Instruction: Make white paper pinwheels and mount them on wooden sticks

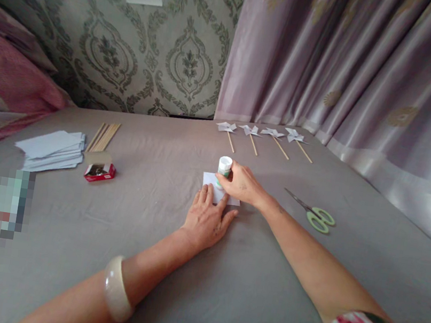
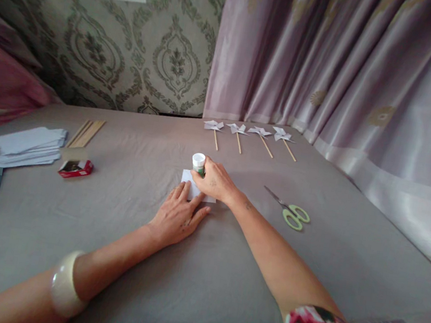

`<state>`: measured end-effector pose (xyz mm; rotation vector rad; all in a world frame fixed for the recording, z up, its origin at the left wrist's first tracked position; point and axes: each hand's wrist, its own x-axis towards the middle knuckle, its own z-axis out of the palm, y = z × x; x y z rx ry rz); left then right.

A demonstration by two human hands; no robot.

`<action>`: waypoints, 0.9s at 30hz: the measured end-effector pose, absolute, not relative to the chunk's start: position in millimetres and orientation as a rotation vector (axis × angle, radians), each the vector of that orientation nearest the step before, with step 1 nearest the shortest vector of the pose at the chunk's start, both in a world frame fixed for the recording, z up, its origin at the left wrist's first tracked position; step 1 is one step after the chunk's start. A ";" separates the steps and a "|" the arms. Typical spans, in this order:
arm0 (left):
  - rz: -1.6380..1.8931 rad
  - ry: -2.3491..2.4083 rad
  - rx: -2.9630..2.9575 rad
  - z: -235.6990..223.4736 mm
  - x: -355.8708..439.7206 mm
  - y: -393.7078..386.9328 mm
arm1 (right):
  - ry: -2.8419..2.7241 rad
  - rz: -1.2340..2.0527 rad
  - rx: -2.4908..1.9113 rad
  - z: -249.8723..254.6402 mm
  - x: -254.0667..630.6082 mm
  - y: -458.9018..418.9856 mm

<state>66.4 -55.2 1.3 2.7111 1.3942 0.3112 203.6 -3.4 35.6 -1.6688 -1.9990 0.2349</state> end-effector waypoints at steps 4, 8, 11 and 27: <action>0.277 1.406 2.720 1.3 66.5 -55.7 | -2.021 0.230 -1.650 35.0 207.1 -5.1; 0.275 1.400 2.721 1.4 66.6 -55.2 | -2.000 0.264 -1.617 32.8 209.6 -4.3; 0.260 1.397 2.714 2.3 66.6 -55.3 | -1.972 0.262 -1.606 30.5 210.3 -1.9; 0.246 1.392 2.682 4.6 65.9 -56.4 | -1.996 0.163 -1.585 26.2 210.6 3.7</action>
